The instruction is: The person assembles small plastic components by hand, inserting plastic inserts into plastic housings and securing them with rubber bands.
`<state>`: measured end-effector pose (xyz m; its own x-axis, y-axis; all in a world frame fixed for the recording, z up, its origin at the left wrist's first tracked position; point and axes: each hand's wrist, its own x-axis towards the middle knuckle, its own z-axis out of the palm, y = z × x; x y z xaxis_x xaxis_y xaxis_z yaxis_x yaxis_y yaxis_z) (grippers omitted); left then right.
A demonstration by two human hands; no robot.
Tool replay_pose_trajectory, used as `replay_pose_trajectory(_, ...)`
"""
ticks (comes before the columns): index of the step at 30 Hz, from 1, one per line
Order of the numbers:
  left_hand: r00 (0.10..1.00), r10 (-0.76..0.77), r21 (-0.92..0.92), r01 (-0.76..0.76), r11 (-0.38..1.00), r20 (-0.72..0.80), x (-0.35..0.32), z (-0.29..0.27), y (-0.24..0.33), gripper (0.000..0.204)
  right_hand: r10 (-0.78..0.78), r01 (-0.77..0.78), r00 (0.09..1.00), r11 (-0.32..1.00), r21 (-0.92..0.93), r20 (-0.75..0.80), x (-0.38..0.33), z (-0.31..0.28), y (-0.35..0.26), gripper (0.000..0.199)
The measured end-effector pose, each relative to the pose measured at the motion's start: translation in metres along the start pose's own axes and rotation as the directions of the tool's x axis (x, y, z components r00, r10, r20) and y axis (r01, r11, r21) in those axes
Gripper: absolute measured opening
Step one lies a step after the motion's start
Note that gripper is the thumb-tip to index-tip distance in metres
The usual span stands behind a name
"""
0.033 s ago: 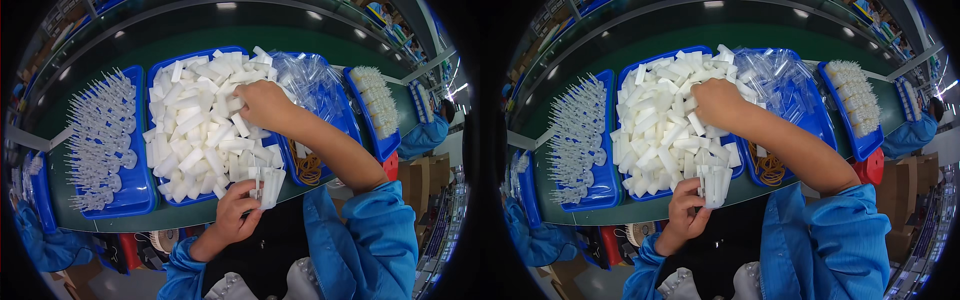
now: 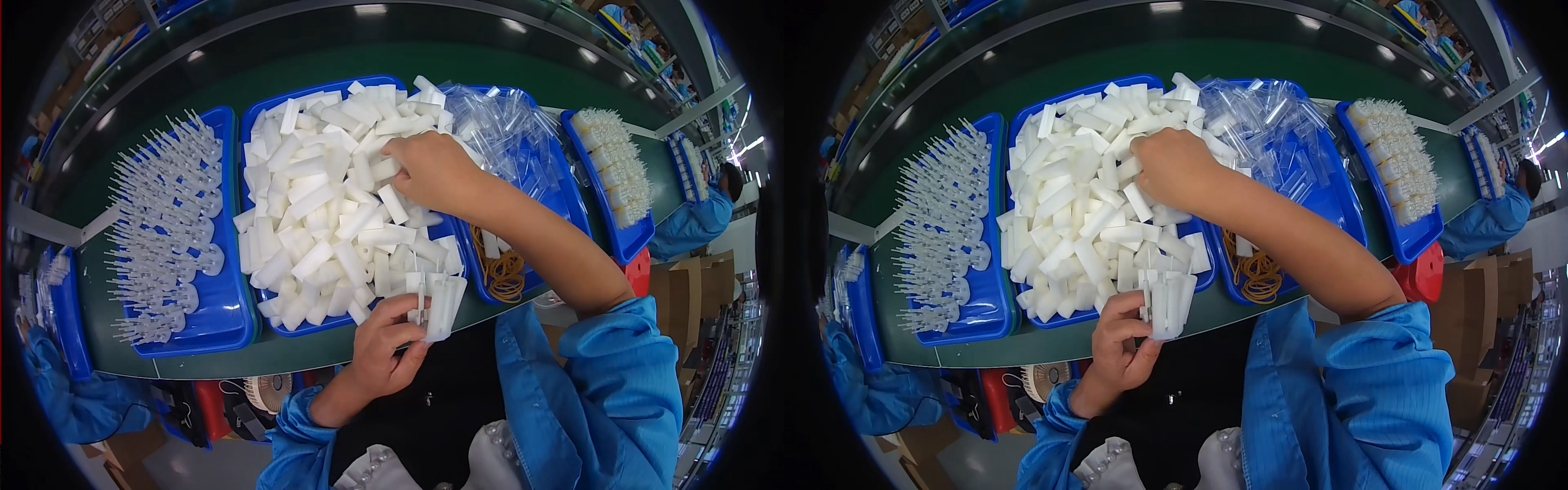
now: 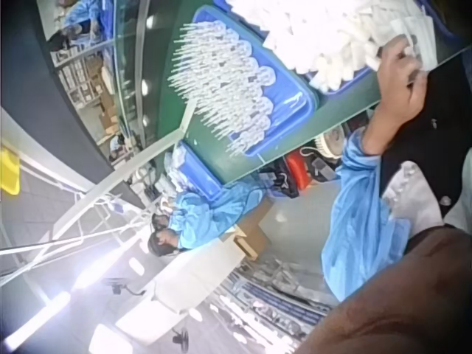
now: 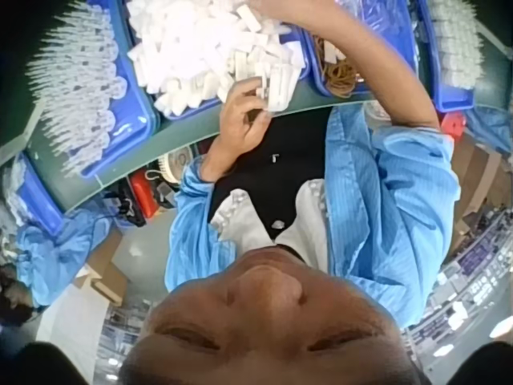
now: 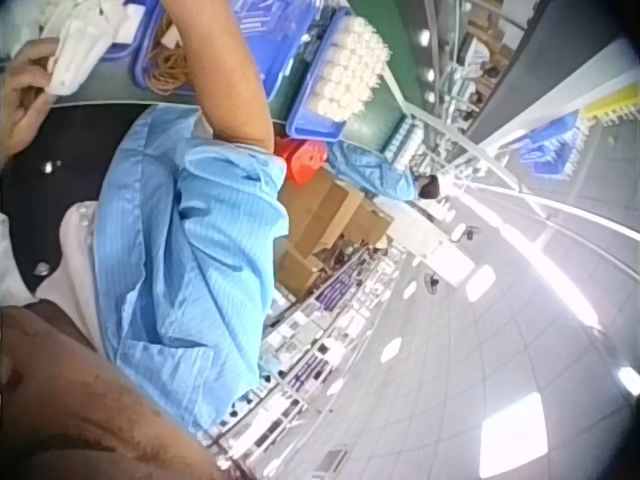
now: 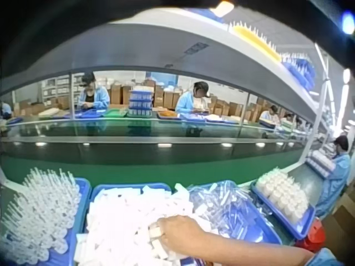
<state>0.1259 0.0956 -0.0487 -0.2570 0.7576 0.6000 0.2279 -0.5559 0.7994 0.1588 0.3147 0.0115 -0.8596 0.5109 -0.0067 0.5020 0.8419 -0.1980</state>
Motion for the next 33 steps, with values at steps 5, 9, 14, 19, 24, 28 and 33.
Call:
replay_pose_trajectory(5, 1.000, 0.020, 0.027, -0.020, 0.999, 0.004, 0.002, -0.001, 0.003, 0.023, -0.091, 0.131, 0.969, 0.977, 0.170, -0.228, -0.011, 0.009, 0.010, 0.025)
replay_pose_trajectory(9, 0.999, 0.035, 0.049, -0.035, 0.998, 0.005, 0.004, 0.000, 0.005, 0.024, -0.087, 0.144, 0.963, 0.966, 0.217, -0.254, -0.015, 0.010, 0.012, 0.027)
replay_pose_trajectory(14, 0.999, 0.004, 0.079, -0.007, 0.997, 0.036, 0.007, -0.002, 0.010, 0.023, 0.089, -0.040, 0.994, 0.852, 0.522, -0.069, -0.029, -0.019, 0.001, 0.021)
replay_pose_trajectory(19, 0.999, 0.030, 0.154, -0.027, 0.988, -0.015, 0.006, 0.001, 0.007, 0.026, 0.086, -0.085, 0.995, 0.612, 0.786, 0.042, -0.054, -0.042, -0.015, 0.019)
replay_pose_trajectory(24, 0.999, 0.035, 0.215, -0.031, 0.976, -0.014, 0.005, 0.004, 0.005, 0.027, 0.096, -0.020, 0.995, 0.568, 0.822, -0.042, -0.074, -0.048, -0.029, 0.021)
replay_pose_trajectory(28, 0.998, 0.061, 0.232, -0.056, 0.971, -0.015, 0.008, 0.006, 0.006, 0.028, 0.016, -0.002, 1.000, 0.585, 0.811, -0.009, -0.081, -0.049, -0.029, 0.019)
replay_pose_trajectory(33, 0.999, 0.033, 0.224, -0.033, 0.974, 0.003, 0.010, 0.009, 0.009, 0.027, -0.004, -0.025, 0.999, 0.551, 0.834, 0.033, -0.087, -0.049, -0.027, 0.016)
